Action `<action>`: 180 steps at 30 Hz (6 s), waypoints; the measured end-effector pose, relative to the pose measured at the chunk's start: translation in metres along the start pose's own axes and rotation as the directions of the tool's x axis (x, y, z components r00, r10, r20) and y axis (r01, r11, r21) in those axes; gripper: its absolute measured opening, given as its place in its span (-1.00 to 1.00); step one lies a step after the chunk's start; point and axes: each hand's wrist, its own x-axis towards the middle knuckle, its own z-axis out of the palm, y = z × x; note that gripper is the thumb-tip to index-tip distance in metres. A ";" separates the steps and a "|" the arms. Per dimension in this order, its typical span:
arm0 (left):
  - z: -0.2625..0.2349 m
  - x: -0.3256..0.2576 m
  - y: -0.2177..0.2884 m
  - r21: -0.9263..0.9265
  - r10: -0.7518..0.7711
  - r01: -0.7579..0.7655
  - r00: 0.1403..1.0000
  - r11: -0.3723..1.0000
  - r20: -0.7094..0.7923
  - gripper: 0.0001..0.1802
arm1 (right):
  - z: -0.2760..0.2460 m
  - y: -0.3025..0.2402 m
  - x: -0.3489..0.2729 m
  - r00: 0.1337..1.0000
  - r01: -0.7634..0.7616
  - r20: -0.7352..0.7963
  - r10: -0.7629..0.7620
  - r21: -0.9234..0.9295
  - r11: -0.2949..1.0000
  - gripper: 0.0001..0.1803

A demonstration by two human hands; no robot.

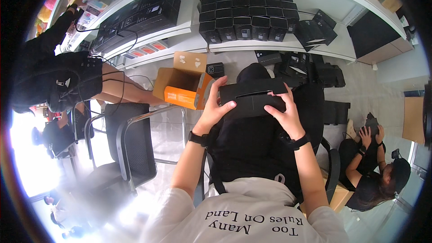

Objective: Assembling and organizing black cardboard boxes for products in a storage room.

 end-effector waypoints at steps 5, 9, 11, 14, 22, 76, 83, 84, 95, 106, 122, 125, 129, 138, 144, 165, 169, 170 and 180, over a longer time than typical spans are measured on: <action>-0.005 0.006 -0.010 -0.025 -0.074 0.072 0.992 0.997 -0.101 -0.07 | -0.024 -0.002 -0.002 0.955 -0.167 0.280 0.101 0.223 0.960 -0.85; 0.017 0.002 -0.010 0.154 0.007 0.039 0.958 0.987 -0.286 -0.05 | -0.025 -0.007 -0.003 0.944 -0.182 0.308 0.116 0.195 0.964 -0.87; 0.027 0.000 -0.009 0.363 0.129 0.003 0.932 0.932 -0.339 -0.02 | -0.019 -0.011 -0.003 0.966 -0.053 0.258 0.015 0.140 0.989 -0.85; 0.032 -0.002 -0.009 0.463 0.113 0.059 0.936 0.884 -0.334 0.03 | -0.010 -0.014 -0.005 0.976 0.053 0.207 -0.066 0.066 0.996 -0.82; 0.017 -0.004 0.008 0.207 -0.074 0.119 0.974 0.971 -0.216 0.01 | -0.011 -0.013 0.004 0.982 -0.185 0.089 0.168 0.254 0.949 -0.63; 0.019 0.026 0.059 0.587 0.031 -0.098 0.992 0.804 0.123 -0.87 | -0.065 -0.037 0.011 0.971 -0.106 0.135 0.199 -0.503 0.858 0.05; 0.030 0.044 0.059 0.820 -0.037 0.085 0.996 0.566 -0.078 -0.64 | -0.023 -0.041 0.023 0.985 -0.119 -0.164 0.050 -0.447 0.886 -0.07; 0.027 0.052 0.056 0.843 0.036 0.038 0.997 0.537 -0.068 -0.50 | -0.018 -0.042 0.026 0.988 -0.115 -0.141 0.055 -0.465 0.878 -0.05; -0.001 0.079 0.045 0.875 -0.135 0.044 0.991 0.481 0.025 -0.49 | -0.055 -0.035 0.048 0.984 -0.133 0.112 0.136 -0.036 0.991 -0.34; 0.012 0.085 0.024 0.687 0.221 -0.292 0.956 0.666 0.192 -0.56 | -0.021 -0.016 0.074 0.995 0.079 0.082 -0.052 -0.368 0.926 -0.34; 0.035 0.145 0.017 0.860 -0.148 -0.023 0.982 0.510 0.114 -0.29 | -0.012 -0.036 0.079 0.915 0.328 0.012 -0.403 -0.603 0.727 -0.65; 0.036 0.148 0.013 0.887 -0.125 -0.071 0.982 0.456 0.143 -0.29 | -0.002 -0.035 0.063 0.915 0.313 -0.048 -0.401 -0.544 0.778 -0.78; 0.040 0.150 0.010 0.861 -0.102 -0.105 0.979 0.497 0.179 -0.25 | -0.002 -0.020 0.063 0.929 0.305 -0.102 -0.355 -0.327 0.894 -0.84; 0.041 0.146 -0.004 0.759 0.450 -0.578 0.787 0.299 0.422 -0.28 | 0.009 -0.018 0.043 0.921 0.291 -0.071 -0.383 -0.525 0.800 -0.71; 0.023 0.143 -0.007 0.757 0.484 -0.531 0.812 0.381 0.325 -0.41 | -0.007 -0.010 0.048 0.893 0.338 -0.089 -0.441 -0.515 0.788 -0.54; 0.056 0.079 0.037 0.863 0.291 -0.436 0.886 0.257 0.361 -0.36 | -0.029 -0.055 0.019 0.954 0.300 0.164 -0.251 -0.529 0.794 -0.69; 0.054 0.074 0.033 0.810 0.401 -0.533 0.816 0.245 0.416 -0.38 | -0.027 -0.046 0.018 0.979 0.190 0.146 -0.142 -0.403 0.895 -0.51; 0.054 0.073 0.032 0.793 0.415 -0.557 0.800 0.246 0.433 -0.39 | -0.028 -0.043 0.021 0.962 0.273 0.146 -0.231 -0.466 0.842 -0.38; 0.053 0.067 0.016 0.740 0.432 -0.606 0.774 0.292 0.463 -0.51 | -0.032 -0.034 0.022 0.938 0.341 0.275 -0.212 -0.610 0.715 -0.43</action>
